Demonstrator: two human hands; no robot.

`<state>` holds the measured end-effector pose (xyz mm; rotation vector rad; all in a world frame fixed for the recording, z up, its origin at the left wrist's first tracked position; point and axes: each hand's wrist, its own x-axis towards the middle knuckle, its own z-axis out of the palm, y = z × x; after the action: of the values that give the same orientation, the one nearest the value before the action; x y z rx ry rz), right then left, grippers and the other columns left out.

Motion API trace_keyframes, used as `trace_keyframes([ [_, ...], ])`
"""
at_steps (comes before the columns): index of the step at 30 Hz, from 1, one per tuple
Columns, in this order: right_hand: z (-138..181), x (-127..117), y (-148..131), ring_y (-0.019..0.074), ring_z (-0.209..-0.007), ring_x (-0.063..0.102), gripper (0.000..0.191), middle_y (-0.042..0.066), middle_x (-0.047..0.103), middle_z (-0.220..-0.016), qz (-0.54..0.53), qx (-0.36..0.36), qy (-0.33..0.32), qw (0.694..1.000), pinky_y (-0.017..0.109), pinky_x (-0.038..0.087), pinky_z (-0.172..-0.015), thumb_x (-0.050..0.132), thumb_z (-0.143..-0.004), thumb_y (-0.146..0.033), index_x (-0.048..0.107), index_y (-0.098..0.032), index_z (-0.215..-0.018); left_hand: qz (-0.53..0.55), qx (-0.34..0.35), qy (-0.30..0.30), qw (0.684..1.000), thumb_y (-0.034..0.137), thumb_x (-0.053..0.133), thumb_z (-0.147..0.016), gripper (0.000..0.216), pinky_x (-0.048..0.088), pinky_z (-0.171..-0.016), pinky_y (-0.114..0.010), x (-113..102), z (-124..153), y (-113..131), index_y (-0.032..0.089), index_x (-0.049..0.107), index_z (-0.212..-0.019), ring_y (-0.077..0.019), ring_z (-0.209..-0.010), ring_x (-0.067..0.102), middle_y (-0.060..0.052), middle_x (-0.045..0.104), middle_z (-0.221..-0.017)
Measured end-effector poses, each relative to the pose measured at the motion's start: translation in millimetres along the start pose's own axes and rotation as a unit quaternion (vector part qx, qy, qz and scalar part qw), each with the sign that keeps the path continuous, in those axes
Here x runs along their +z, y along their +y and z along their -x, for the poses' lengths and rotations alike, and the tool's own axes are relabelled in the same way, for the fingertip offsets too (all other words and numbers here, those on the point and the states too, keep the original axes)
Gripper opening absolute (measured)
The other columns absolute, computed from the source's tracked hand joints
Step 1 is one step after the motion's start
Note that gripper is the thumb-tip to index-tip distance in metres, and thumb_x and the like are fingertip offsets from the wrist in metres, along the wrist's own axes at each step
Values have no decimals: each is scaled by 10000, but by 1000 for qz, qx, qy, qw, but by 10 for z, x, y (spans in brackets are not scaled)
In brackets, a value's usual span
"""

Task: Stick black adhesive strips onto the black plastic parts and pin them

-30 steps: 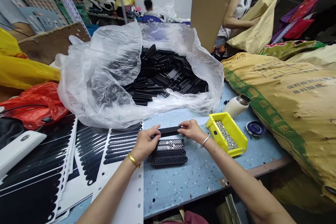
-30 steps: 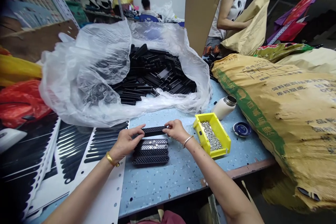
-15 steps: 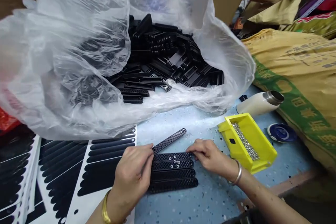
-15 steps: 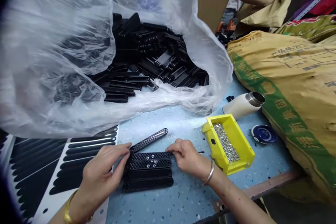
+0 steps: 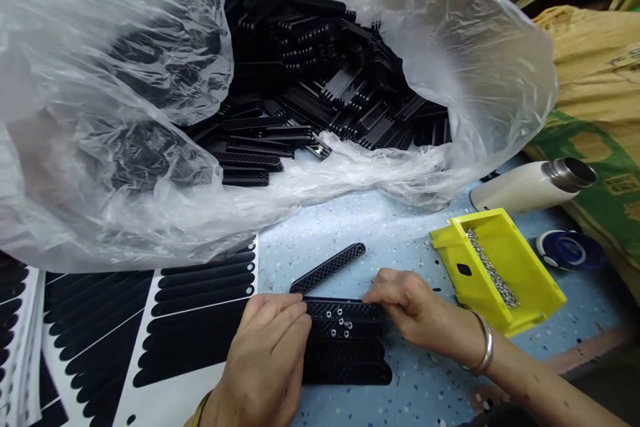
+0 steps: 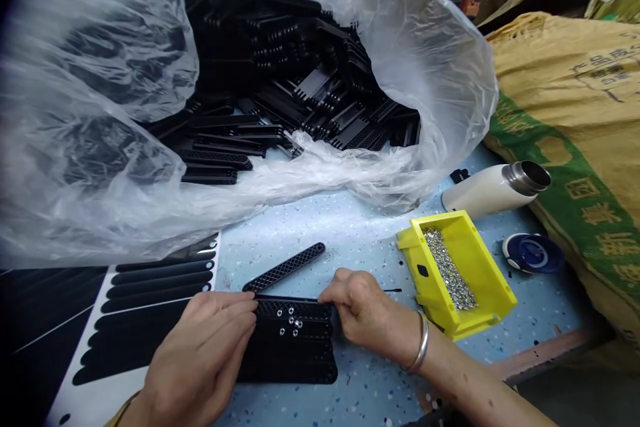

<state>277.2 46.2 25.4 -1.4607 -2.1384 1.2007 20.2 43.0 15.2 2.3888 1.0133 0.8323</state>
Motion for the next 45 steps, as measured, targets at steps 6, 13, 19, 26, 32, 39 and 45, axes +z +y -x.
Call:
trace_keyframes([
  [6, -23, 42, -10, 132, -679, 576, 262, 36, 626, -756, 6, 5, 14, 1000, 257, 467, -634, 466, -826, -78, 698, -196, -859, 6, 4, -5, 1000, -21, 467, -784, 288, 509, -778, -444, -26, 32, 19, 166, 631, -932, -240, -873, 627, -85, 664, -839],
  [13, -87, 27, -8, 158, -647, 546, 99, 53, 602, -716, 116, -27, 173, 978, 289, 436, -611, 556, -824, -198, 650, -176, -847, 9, -12, -8, 1000, -14, 451, -803, 264, 504, -806, -435, -32, -11, 13, 188, 615, -843, -227, -878, 629, -67, 660, -828],
  [19, -301, 5, 30, 143, -582, 516, 160, 34, 589, -642, 120, 75, 128, 982, 274, 385, -557, 605, -793, -272, 683, -149, -859, -10, -6, 25, 1000, 7, 489, -809, 271, 491, -893, -435, -74, -37, 46, 181, 634, -958, -220, -936, 644, -73, 699, -932],
  [26, -339, -131, 39, 104, -404, 497, 202, -10, 539, -474, -137, 238, 47, 960, 231, 368, -407, 545, -803, -281, 624, -140, -681, 12, -77, 105, 991, 107, 531, -842, 170, 539, -723, -324, -181, -58, -9, 209, 661, -881, -171, -757, 671, -20, 706, -789],
  [32, -219, -141, -18, 88, -409, 533, 158, 8, 605, -521, -207, 222, 83, 949, 194, 387, -392, 606, -757, -280, 619, -140, -685, 64, -207, 117, 969, 214, 589, -823, 107, 545, -662, -274, -188, 15, -122, 216, 697, -819, -159, -728, 683, 3, 724, -780],
  [39, -186, -182, 2, 102, -391, 536, 278, 18, 588, -489, -255, 256, 21, 932, 206, 338, -367, 578, -767, -387, 551, -161, -606, 195, -300, 62, 932, 267, 593, -797, 143, 524, -648, -260, -181, -36, -160, 169, 686, -752, -159, -703, 674, -34, 723, -748],
  [45, -158, -81, 13, 126, -549, 534, 158, 16, 626, -597, -5, 130, 91, 987, 254, 407, -526, 669, -689, -229, 730, -141, -806, 141, -289, 53, 945, 222, 564, -769, 115, 466, -593, -244, -173, 20, -226, 166, 649, -715, -134, -613, 614, -1, 663, -646],
])
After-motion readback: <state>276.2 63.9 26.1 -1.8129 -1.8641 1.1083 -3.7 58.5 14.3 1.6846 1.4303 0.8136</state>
